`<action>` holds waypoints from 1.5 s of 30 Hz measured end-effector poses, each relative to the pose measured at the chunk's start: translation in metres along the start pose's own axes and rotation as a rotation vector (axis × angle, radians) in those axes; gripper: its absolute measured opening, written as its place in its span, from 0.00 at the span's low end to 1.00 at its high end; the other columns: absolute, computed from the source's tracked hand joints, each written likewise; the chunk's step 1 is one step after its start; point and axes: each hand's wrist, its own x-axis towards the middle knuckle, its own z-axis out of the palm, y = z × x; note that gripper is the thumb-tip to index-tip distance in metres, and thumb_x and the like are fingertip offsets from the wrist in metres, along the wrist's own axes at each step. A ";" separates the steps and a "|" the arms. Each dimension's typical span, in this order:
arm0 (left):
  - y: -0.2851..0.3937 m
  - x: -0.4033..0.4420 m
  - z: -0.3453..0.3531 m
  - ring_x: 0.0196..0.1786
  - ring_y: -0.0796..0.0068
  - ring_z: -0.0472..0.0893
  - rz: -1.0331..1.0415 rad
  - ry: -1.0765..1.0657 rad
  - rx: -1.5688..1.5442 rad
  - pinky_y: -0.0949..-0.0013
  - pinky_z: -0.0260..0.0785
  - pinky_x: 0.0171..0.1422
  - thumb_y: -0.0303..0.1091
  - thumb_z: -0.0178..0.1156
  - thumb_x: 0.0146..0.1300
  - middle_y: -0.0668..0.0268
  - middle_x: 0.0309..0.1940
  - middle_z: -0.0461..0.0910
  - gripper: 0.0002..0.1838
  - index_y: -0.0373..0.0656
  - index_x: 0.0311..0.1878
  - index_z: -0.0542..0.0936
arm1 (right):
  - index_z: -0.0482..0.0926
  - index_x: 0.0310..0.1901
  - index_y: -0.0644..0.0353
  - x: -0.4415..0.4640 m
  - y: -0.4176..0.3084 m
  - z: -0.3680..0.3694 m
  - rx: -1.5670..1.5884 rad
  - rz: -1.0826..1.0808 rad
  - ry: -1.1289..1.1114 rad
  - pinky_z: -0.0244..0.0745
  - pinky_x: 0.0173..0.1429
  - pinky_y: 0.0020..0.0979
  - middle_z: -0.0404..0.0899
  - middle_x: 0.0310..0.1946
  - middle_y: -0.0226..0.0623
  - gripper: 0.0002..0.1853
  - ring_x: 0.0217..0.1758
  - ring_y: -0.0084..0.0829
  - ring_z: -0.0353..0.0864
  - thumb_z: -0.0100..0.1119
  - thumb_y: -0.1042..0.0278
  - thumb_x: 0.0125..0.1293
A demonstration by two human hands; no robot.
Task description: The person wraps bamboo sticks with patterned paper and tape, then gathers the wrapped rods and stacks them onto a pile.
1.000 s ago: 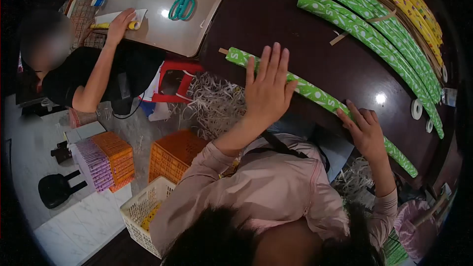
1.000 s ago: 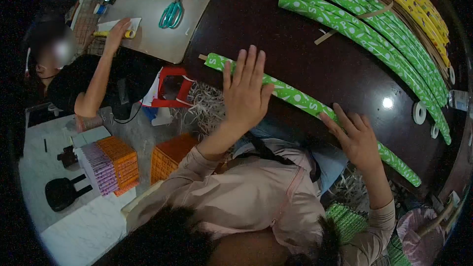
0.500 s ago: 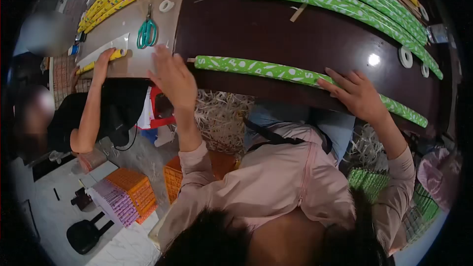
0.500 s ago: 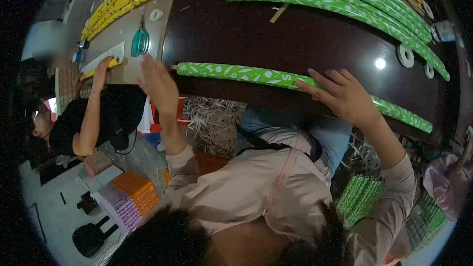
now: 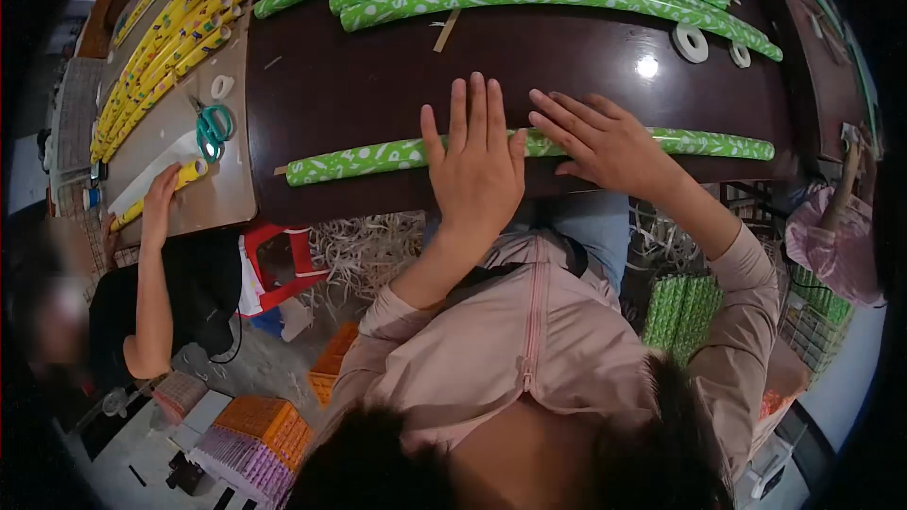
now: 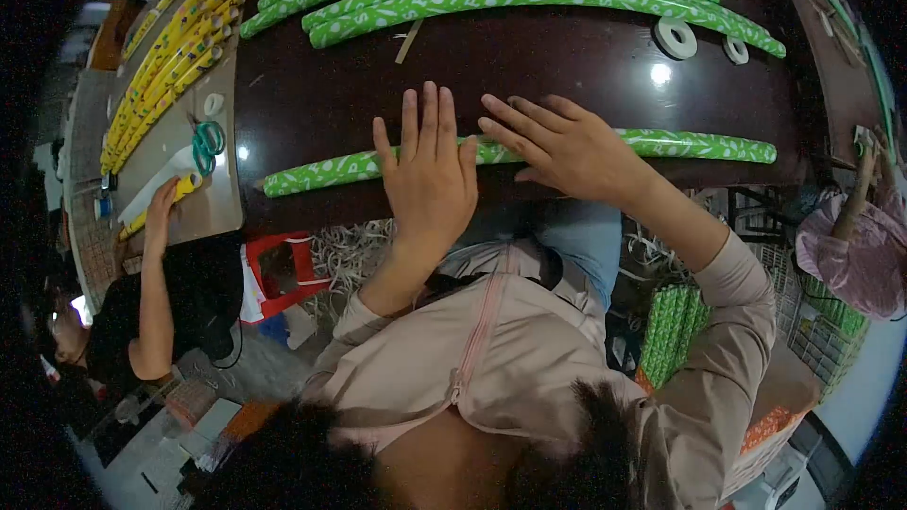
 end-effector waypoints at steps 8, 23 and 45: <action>-0.078 -0.021 -0.014 0.76 0.57 0.58 -0.183 0.002 0.216 0.45 0.37 0.79 0.41 0.43 0.73 0.59 0.73 0.62 0.26 0.42 0.71 0.66 | 0.53 0.75 0.56 -0.013 0.004 0.001 0.014 0.053 0.016 0.61 0.73 0.40 0.54 0.76 0.36 0.41 0.72 0.38 0.65 0.59 0.51 0.64; -0.200 -0.045 -0.068 0.78 0.54 0.52 -0.461 0.181 0.320 0.43 0.37 0.78 0.42 0.38 0.77 0.55 0.75 0.57 0.28 0.40 0.75 0.58 | 0.57 0.74 0.47 -0.009 0.005 -0.003 0.074 0.064 0.030 0.63 0.72 0.41 0.62 0.72 0.34 0.37 0.70 0.39 0.68 0.57 0.50 0.66; -0.075 -0.024 -0.026 0.77 0.32 0.40 -0.277 -0.152 0.228 0.25 0.23 0.71 0.71 0.50 0.63 0.51 0.78 0.47 0.47 0.52 0.77 0.55 | 0.80 0.53 0.57 0.020 -0.033 -0.001 0.410 0.524 0.270 0.67 0.48 0.38 0.76 0.42 0.35 0.26 0.45 0.38 0.76 0.72 0.55 0.54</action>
